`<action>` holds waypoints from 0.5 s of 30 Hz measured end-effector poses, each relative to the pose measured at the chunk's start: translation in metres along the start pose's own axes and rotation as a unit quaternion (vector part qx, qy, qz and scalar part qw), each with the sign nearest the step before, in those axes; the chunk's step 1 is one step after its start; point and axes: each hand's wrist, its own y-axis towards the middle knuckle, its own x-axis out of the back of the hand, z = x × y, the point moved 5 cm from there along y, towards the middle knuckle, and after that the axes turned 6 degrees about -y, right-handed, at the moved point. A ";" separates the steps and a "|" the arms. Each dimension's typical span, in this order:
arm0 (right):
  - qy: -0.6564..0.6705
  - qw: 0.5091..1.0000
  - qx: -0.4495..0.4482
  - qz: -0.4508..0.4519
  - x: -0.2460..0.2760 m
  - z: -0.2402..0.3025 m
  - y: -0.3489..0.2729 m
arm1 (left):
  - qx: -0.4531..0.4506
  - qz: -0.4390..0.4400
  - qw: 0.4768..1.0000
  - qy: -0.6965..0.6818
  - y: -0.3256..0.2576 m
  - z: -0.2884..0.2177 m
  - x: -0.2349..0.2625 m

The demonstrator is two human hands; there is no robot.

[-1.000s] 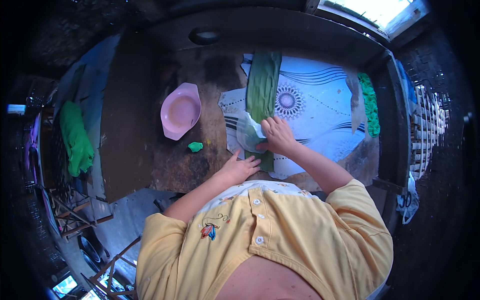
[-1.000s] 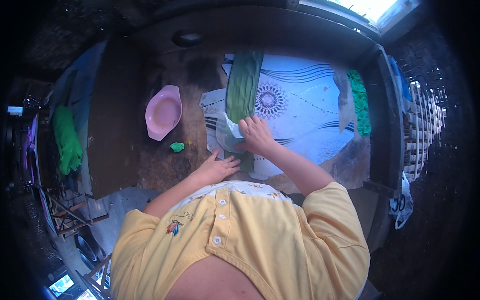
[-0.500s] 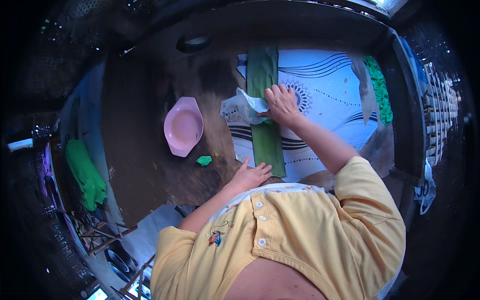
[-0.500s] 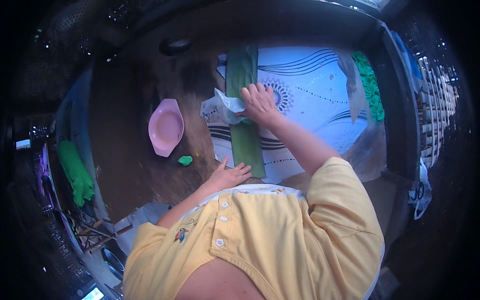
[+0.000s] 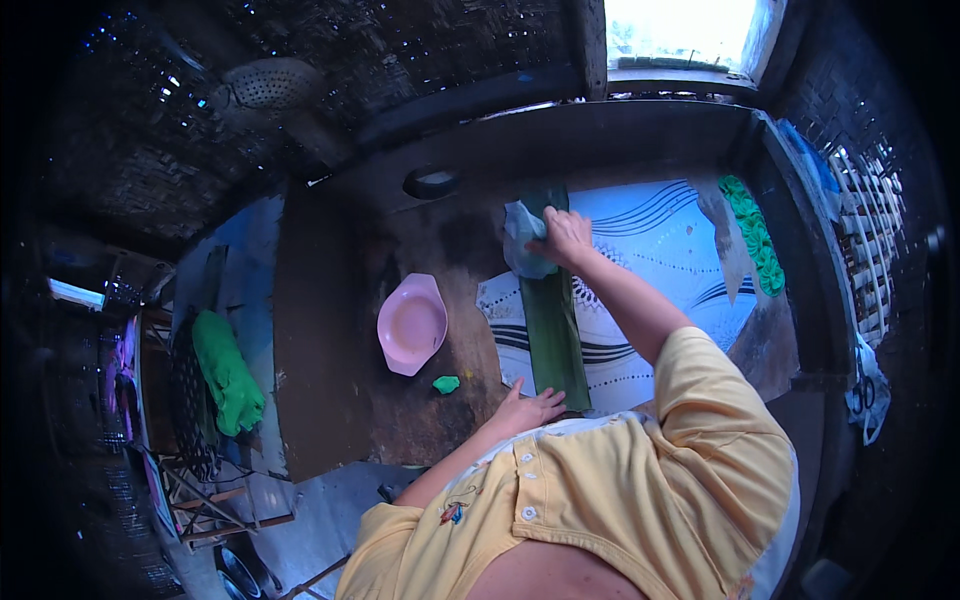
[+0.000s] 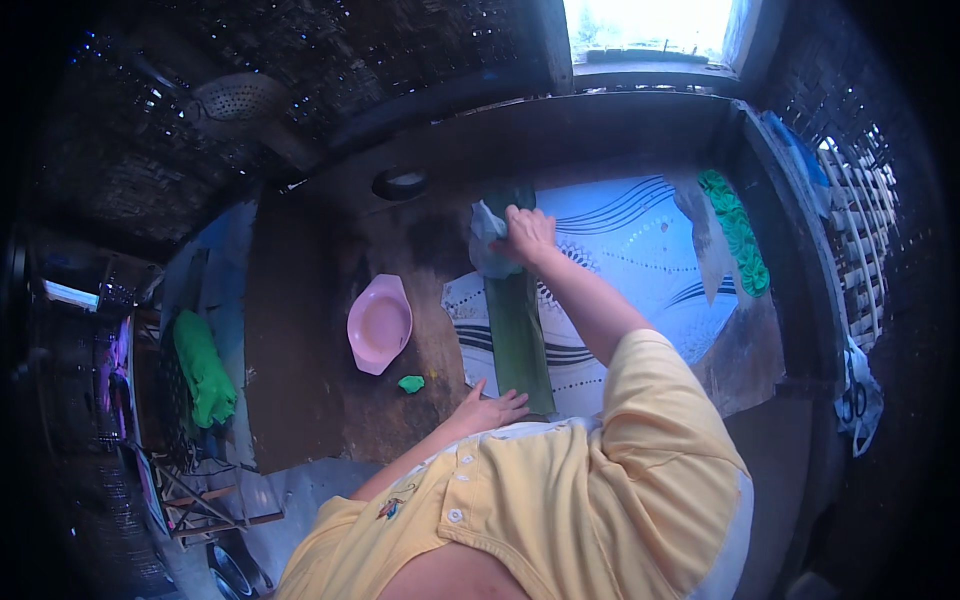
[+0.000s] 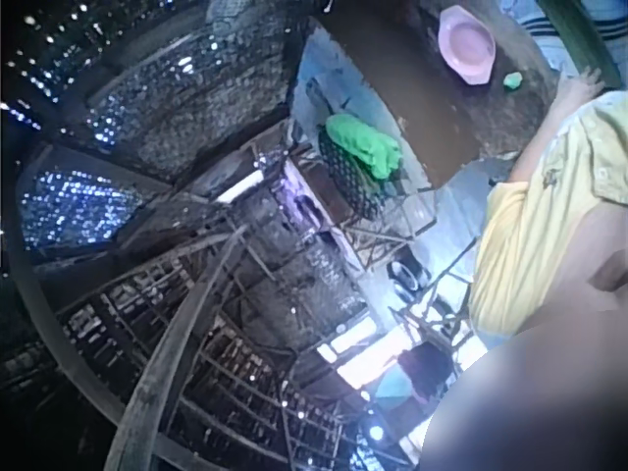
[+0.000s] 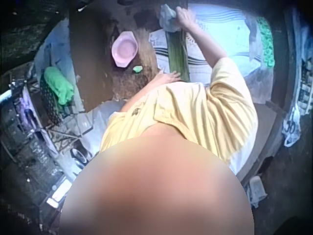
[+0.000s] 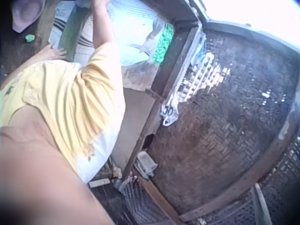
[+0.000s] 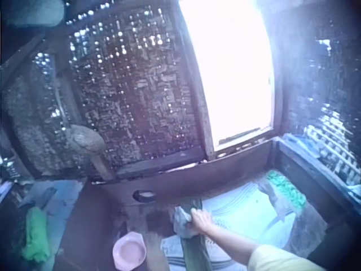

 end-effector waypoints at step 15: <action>-0.052 0.956 0.285 -0.033 -0.032 0.008 -0.103 | 0.033 -0.002 0.998 -0.051 -0.005 -0.006 0.005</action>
